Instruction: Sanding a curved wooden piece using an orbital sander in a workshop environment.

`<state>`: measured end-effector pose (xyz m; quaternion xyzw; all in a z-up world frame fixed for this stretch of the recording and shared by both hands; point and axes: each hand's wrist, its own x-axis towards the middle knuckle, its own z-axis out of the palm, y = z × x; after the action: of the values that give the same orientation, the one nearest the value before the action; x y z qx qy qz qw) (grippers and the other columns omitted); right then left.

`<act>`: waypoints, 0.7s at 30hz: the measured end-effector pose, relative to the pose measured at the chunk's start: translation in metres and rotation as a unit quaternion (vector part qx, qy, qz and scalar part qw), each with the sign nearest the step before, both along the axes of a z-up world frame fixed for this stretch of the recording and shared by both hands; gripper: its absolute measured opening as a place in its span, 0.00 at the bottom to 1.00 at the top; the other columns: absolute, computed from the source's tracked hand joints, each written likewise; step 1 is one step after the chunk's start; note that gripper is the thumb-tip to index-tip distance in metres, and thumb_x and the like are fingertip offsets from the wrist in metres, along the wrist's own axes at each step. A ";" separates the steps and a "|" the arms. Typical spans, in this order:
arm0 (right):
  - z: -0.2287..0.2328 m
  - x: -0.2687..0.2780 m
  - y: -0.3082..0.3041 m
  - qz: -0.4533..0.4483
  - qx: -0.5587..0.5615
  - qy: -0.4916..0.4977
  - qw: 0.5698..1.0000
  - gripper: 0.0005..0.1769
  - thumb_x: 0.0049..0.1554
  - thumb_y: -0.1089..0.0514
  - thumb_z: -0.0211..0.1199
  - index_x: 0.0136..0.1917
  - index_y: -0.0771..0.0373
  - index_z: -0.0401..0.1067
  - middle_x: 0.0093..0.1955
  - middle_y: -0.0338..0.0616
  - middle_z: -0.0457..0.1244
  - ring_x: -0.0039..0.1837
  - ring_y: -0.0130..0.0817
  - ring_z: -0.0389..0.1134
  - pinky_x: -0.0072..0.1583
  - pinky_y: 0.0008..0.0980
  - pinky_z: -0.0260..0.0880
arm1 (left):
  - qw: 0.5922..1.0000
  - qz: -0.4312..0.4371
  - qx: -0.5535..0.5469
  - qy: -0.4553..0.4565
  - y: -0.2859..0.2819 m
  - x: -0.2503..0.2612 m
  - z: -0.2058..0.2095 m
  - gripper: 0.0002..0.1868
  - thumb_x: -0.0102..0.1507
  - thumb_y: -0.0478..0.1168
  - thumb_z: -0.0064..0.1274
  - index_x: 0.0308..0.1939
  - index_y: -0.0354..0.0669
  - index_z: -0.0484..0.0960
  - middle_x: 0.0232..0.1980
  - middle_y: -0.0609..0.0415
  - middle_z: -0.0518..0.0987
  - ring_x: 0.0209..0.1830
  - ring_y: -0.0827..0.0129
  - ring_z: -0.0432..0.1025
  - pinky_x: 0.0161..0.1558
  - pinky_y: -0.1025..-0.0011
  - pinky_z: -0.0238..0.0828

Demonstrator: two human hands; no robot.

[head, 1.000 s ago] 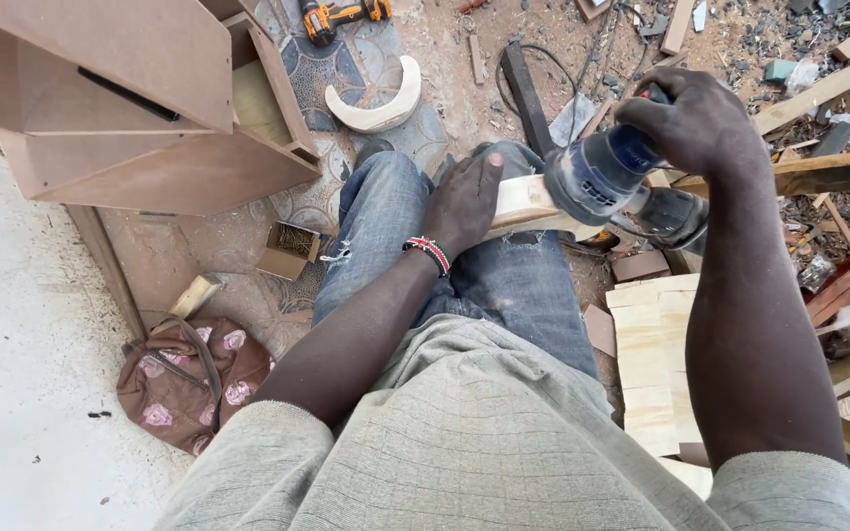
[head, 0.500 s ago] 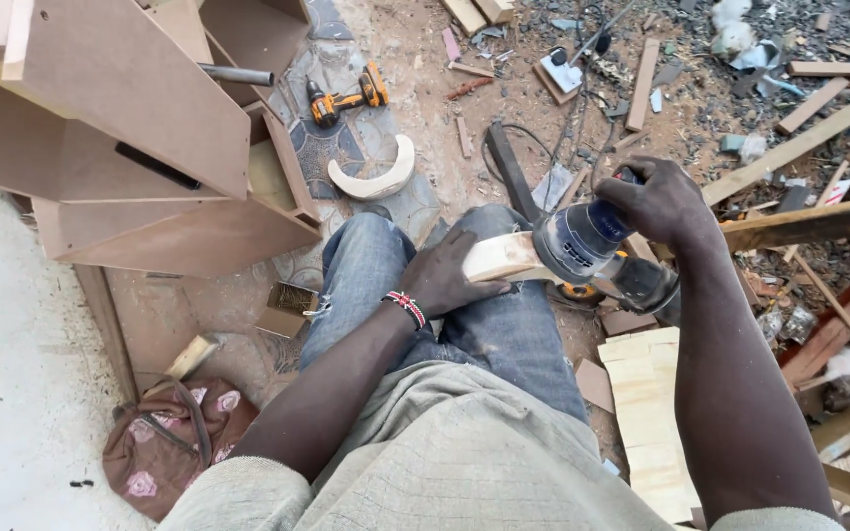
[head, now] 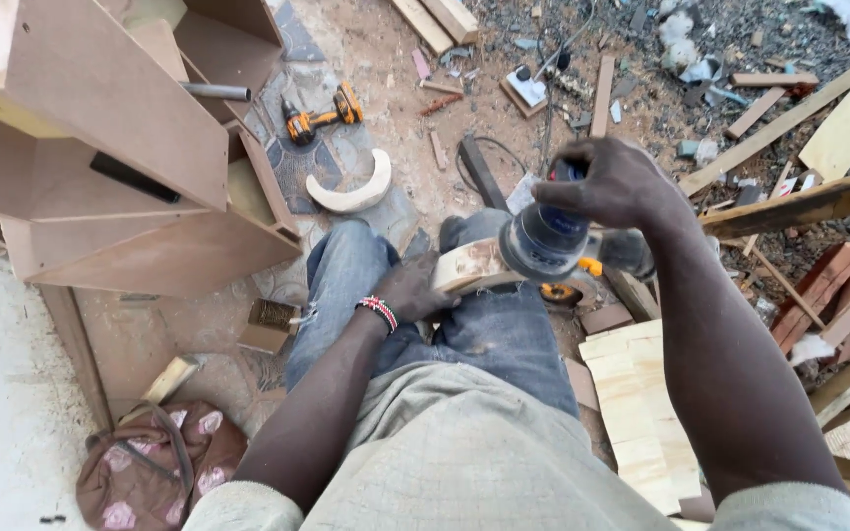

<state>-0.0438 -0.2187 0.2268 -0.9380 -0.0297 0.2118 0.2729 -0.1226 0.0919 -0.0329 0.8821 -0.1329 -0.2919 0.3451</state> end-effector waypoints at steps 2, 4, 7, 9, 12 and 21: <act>-0.014 0.010 0.000 0.022 -0.017 -0.012 1.000 0.33 0.63 0.38 0.82 0.66 0.68 0.87 0.68 0.74 0.74 0.68 0.79 0.77 0.75 0.75 0.73 | 0.999 -0.012 0.026 -0.039 0.002 -0.001 0.012 0.46 0.67 0.68 0.69 0.80 0.45 0.75 0.74 0.37 0.85 0.81 0.41 0.78 0.89 0.45 0.56; -0.027 0.019 0.003 0.047 -0.033 -0.030 0.998 0.31 0.63 0.37 0.82 0.64 0.64 0.89 0.67 0.68 0.76 0.67 0.76 0.78 0.73 0.72 0.74 | 0.995 -0.022 0.052 -0.083 0.005 -0.003 0.020 0.44 0.66 0.68 0.67 0.78 0.44 0.78 0.71 0.39 0.89 0.80 0.45 0.80 0.92 0.46 0.47; -0.039 0.027 0.012 0.067 -0.009 -0.041 0.997 0.30 0.62 0.37 0.84 0.61 0.65 0.90 0.63 0.68 0.76 0.64 0.73 0.78 0.72 0.72 0.75 | 0.989 -0.016 0.112 -0.095 0.009 -0.005 0.024 0.46 0.65 0.70 0.66 0.79 0.49 0.78 0.71 0.43 0.91 0.84 0.47 0.76 0.92 0.37 0.22; -0.045 0.032 0.018 0.070 -0.019 -0.048 0.996 0.27 0.61 0.34 0.81 0.58 0.57 0.91 0.63 0.61 0.77 0.66 0.71 0.78 0.72 0.69 0.75 | 0.989 -0.017 0.130 -0.071 0.011 -0.003 0.024 0.49 0.64 0.71 0.66 0.82 0.50 0.77 0.76 0.48 0.89 0.91 0.52 0.67 0.92 0.35 0.18; -0.050 0.046 0.023 0.068 -0.067 -0.018 0.995 0.29 0.62 0.32 0.80 0.62 0.57 0.90 0.64 0.66 0.77 0.65 0.71 0.80 0.72 0.71 0.76 | 0.994 -0.006 0.097 -0.046 0.022 0.002 0.039 0.47 0.66 0.69 0.63 0.85 0.53 0.77 0.79 0.50 0.87 0.93 0.57 0.64 0.93 0.39 0.16; -0.028 0.047 0.041 0.040 -0.097 -0.002 0.995 0.32 0.68 0.29 0.78 0.66 0.58 0.88 0.62 0.71 0.76 0.63 0.72 0.81 0.73 0.74 0.74 | 0.982 0.080 -0.162 0.057 0.004 0.052 0.156 0.50 0.69 0.56 0.75 0.90 0.43 0.70 0.90 0.33 0.72 0.92 0.31 0.64 0.89 0.26 0.56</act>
<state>0.0036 -0.1775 0.1983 -0.9585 -0.0473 0.2222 0.1723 -0.0709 0.0957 0.1235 0.8044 -0.0873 -0.2874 0.5125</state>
